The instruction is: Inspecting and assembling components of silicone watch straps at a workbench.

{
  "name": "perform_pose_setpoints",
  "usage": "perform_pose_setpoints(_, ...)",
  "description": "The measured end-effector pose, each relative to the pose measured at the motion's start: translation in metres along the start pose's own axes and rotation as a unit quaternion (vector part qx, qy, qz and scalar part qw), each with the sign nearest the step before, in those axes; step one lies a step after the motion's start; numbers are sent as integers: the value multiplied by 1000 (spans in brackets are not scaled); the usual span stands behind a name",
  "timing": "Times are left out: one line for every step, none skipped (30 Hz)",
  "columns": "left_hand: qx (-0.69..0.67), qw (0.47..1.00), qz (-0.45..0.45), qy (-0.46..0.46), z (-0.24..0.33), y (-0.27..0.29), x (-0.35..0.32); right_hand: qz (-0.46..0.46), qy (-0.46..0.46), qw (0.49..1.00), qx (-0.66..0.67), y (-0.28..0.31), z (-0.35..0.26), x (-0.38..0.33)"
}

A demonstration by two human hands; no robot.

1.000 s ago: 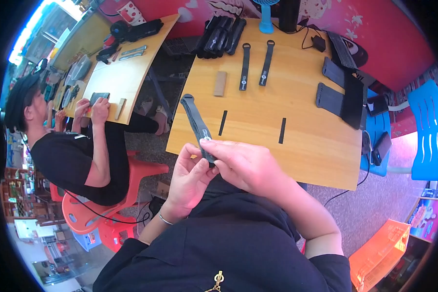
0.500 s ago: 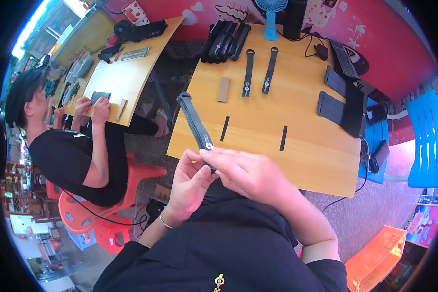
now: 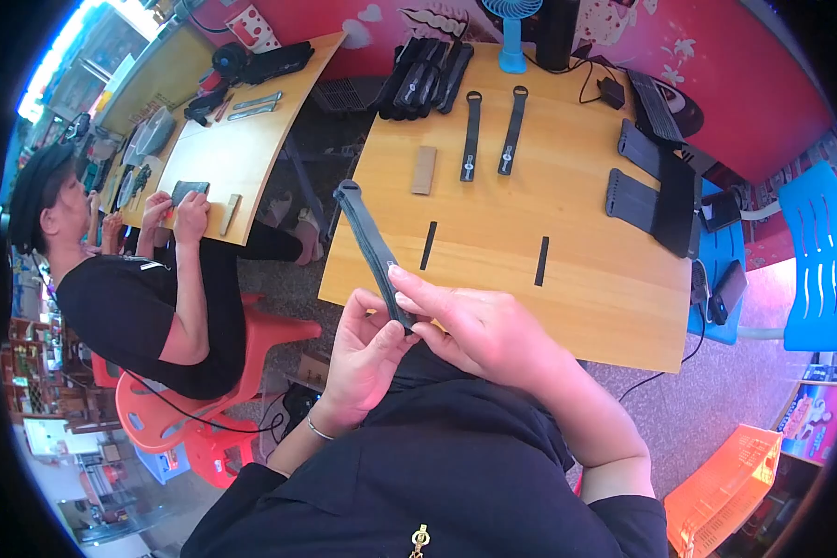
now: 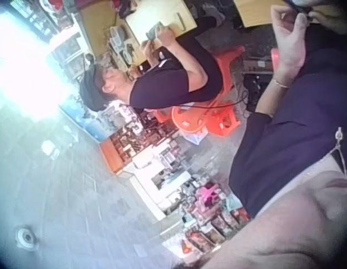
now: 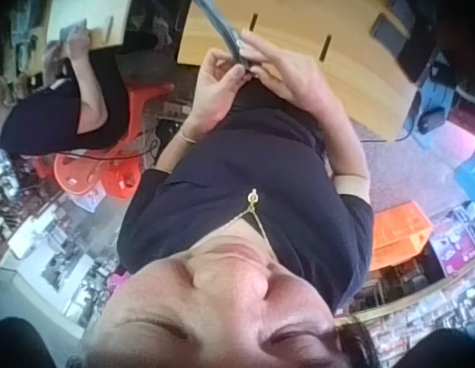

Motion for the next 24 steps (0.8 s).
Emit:
perform_pose_setpoints(15, 1000, 4, 9, 0, -1, 0, 13, 4, 1000, 3, 1, 0, 0)
perform_pose_setpoints(31, 999, 8, 17, 0, -1, -1, 13, 5, 1000, 3, 0, 0, 0)
perform_pose_setpoints(31, 999, 9, 17, -1, -2, -1, 1, 5, 1000, 6, -1, -1, -1)
perform_pose_setpoints(22, 1000, 14, 12, -2, -2, -1, -11, 5, 1000, 7, -2, 0, -2)
perform_pose_setpoints(12, 1000, 20, 6, -2, -2, -1, -10, 5, 1000, 7, -2, 1, -2)
perform_pose_setpoints(12, 1000, 19, 6, -1, -2, -1, -16, 10, 1000, 3, -3, 1, -2)
perform_pose_setpoints(24, 999, 24, 6, 0, -1, 0, -23, 14, 1000, -1, -3, 2, -2)
perform_pose_setpoints(35, 999, 28, 6, 0, -1, 0, -22, 13, 1000, -1, -3, 2, -2)
perform_pose_setpoints(36, 999, 28, 7, -1, 0, 1, -20, 11, 1000, -4, -2, 2, -2)
perform_pose_setpoints(34, 999, 28, 14, -2, 1, 1, -17, 9, 1000, -5, -1, 2, -2)
perform_pose_setpoints(32, 999, 29, 22, -3, 1, 1, -17, 9, 1000, -5, -1, 1, -2)
perform_pose_setpoints(32, 999, 29, 22, -4, 1, 0, -13, 9, 1000, -3, -1, 1, -3)
perform_pose_setpoints(30, 999, 24, 20, -4, 0, 1, -9, 8, 1000, -2, 0, 2, -3)
perform_pose_setpoints(27, 999, 19, 17, -4, -1, 1, -8, 8, 1000, -2, -1, 2, -4)
perform_pose_setpoints(27, 999, 19, 18, -4, 0, 2, -1, 8, 1000, -1, -1, 2, -4)
perform_pose_setpoints(32, 999, 21, 21, -4, 0, 1, 6, 7, 1000, 0, -1, 2, -6)
perform_pose_setpoints(37, 999, 23, 24, -5, 0, 0, 6, 5, 1000, 0, -2, 2, -7)
perform_pose_setpoints(37, 999, 22, 25, -5, 0, 0, 5, 6, 1000, -13, -3, 2, -7)
perform_pose_setpoints(37, 999, 18, 23, -5, -2, 1, 4, 8, 1000, -24, -2, 3, -7)
perform_pose_setpoints(37, 999, 13, 21, -4, -3, 2, 4, 7, 1000, -23, 0, 3, -7)
perform_pose_setpoints(37, 999, 14, 22, -4, -3, 2, -4, -3, 1000, -13, 1, 3, -7)
perform_pose_setpoints(43, 999, 11, 26, -4, -2, 2, -12, -12, 1000, -3, 1, 3, -7)
perform_pose_setpoints(49, 998, 9, 30, -5, -1, 1, -12, -12, 1000, -3, 1, 4, -7)
perform_pose_setpoints(49, 998, 9, 29, -4, -1, 2, -21, -23, 999, 12, 0, 7, -7)
Point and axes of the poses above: each hand's wrist, its own x-axis towards the middle knuckle, its own y-axis out of the back of the hand, z = x × y, the point moved 6 cm from there along x, towards the middle knuckle, and after that the axes turned 10 degrees about y, right-handed, at the moved point
